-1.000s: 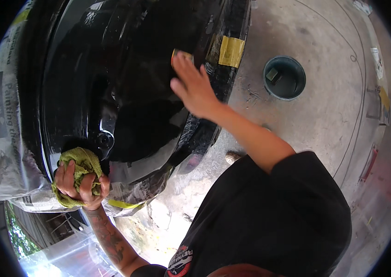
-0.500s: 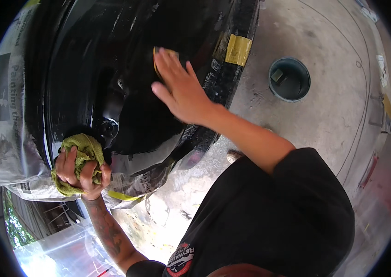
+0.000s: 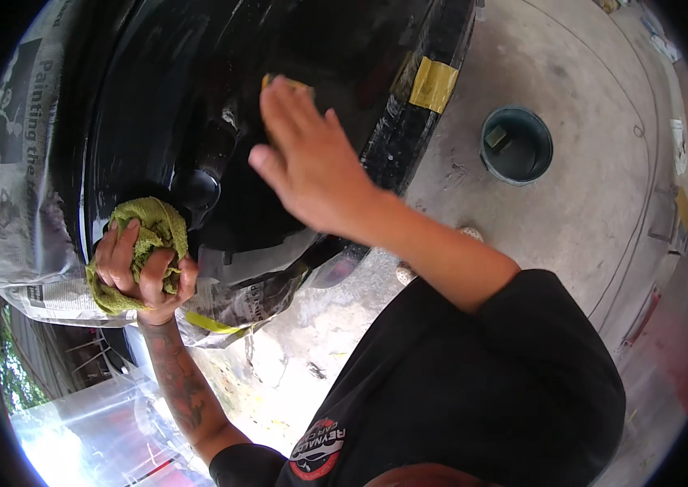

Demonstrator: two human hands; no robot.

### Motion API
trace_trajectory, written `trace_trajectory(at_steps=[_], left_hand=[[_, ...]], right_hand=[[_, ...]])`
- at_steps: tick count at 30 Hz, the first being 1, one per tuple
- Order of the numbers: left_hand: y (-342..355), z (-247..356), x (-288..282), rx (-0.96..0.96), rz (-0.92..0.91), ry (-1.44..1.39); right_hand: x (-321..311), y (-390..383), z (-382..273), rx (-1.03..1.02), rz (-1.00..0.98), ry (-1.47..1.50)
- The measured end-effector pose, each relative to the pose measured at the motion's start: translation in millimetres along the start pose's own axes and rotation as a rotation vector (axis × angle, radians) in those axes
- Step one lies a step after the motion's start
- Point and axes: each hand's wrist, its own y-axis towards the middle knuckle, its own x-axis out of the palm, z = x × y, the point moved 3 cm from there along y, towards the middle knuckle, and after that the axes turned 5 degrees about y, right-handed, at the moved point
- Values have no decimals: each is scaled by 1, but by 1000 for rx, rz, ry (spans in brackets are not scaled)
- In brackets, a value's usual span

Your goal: The person sands the surface of a car panel using a sanding block while holding a cloth.

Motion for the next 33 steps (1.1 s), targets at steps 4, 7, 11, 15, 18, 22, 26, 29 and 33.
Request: trace_trajectory(at_steps=[4, 7, 11, 15, 18, 22, 26, 29, 33], left_hand=[[0, 1, 1, 4, -12, 10], [-1, 0, 1, 7, 2, 17], [0, 1, 0, 7, 11, -14], [0, 1, 4, 16, 8, -18], [2, 1, 0, 17, 14, 1], [-1, -1, 1, 21, 5, 12], [-2, 0, 5, 24, 16, -6], [-3, -1, -1, 27, -7, 7], [0, 1, 3, 30, 6, 1]], right_hand=[[6, -21, -14, -109, -23, -43], [8, -9, -10, -70, 29, -23], [12, -25, -28, -87, -4, -13], [4, -1, -4, -44, 31, -16], [-4, 15, 2, 75, 17, 57], [7, -7, -6, 5, -66, -25], [6, 32, 28, 52, 81, 47], [4, 4, 45, 28, 19, 72], [-1, -28, 98, 250, 11, -43]])
